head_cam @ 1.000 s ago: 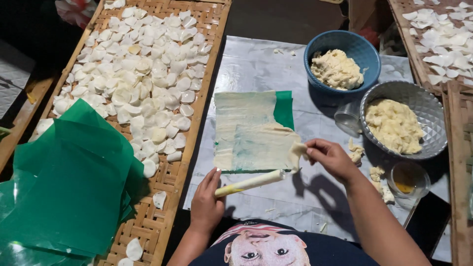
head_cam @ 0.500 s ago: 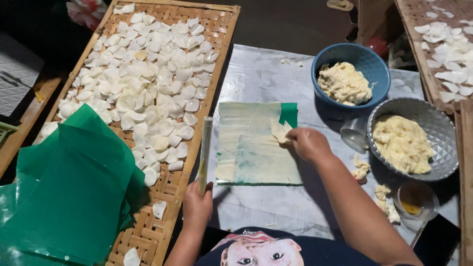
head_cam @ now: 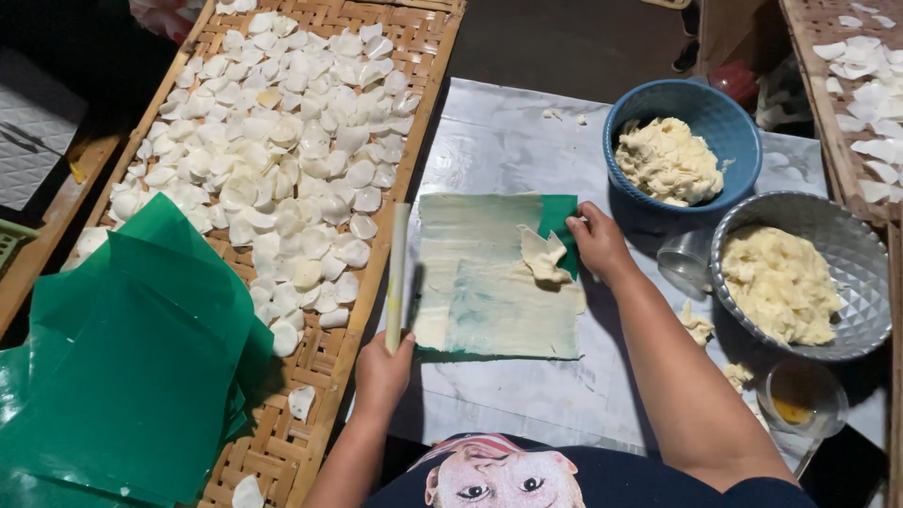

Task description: Rolling out dough and spreading paste on it using a rolling pin and a spatula

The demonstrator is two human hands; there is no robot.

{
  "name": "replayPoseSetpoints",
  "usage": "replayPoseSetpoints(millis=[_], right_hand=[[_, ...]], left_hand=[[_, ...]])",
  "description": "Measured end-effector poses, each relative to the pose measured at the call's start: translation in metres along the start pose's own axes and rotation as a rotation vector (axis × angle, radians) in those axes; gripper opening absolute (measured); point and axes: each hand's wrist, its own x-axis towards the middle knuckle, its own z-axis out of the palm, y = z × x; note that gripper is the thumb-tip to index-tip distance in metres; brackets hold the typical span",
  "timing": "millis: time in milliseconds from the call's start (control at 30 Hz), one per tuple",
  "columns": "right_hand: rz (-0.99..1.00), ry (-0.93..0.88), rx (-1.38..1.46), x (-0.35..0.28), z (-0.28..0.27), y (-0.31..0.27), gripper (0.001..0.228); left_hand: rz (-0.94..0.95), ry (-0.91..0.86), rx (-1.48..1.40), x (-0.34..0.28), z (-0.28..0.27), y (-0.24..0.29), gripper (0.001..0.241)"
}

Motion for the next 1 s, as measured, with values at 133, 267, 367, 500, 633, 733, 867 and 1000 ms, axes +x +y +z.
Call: replayPoseSetpoints(millis=[133,267,367,500,633,733,867,1000], right_hand=[[-0.011,0.046,0.075,-0.022,-0.011,-0.022,0.010],[-0.049,0.098,0.207,-0.045,-0.029,-0.051,0.009],[-0.087,0.143,0.216,-0.056,-0.036,-0.048,0.007],[-0.016,0.149,0.345,-0.074,-0.035,-0.051,0.006],[0.103,0.149,0.228,-0.074,-0.011,-0.002,0.017],[0.184,0.028,-0.217,-0.105,-0.019,-0.021,0.037],[0.175,0.006,-0.305,-0.154,-0.026,-0.026,0.023],[-0.051,0.268,-0.192,-0.187,-0.027,-0.037,0.022]], left_hand=[[-0.022,-0.070,-0.239,-0.013,0.005,0.016,0.036],[-0.093,-0.090,-0.659,-0.034,-0.010,0.046,0.035],[-0.052,-0.093,-0.658,-0.041,-0.027,0.052,0.035],[-0.030,-0.077,-0.612,-0.056,-0.048,0.052,0.033],[0.015,-0.093,-0.406,-0.058,-0.038,0.021,0.030],[-0.054,-0.116,-0.016,-0.055,-0.028,0.007,0.039],[0.071,-0.015,0.101,-0.074,-0.041,0.008,0.038],[0.363,0.102,0.517,-0.074,-0.054,0.020,0.063]])
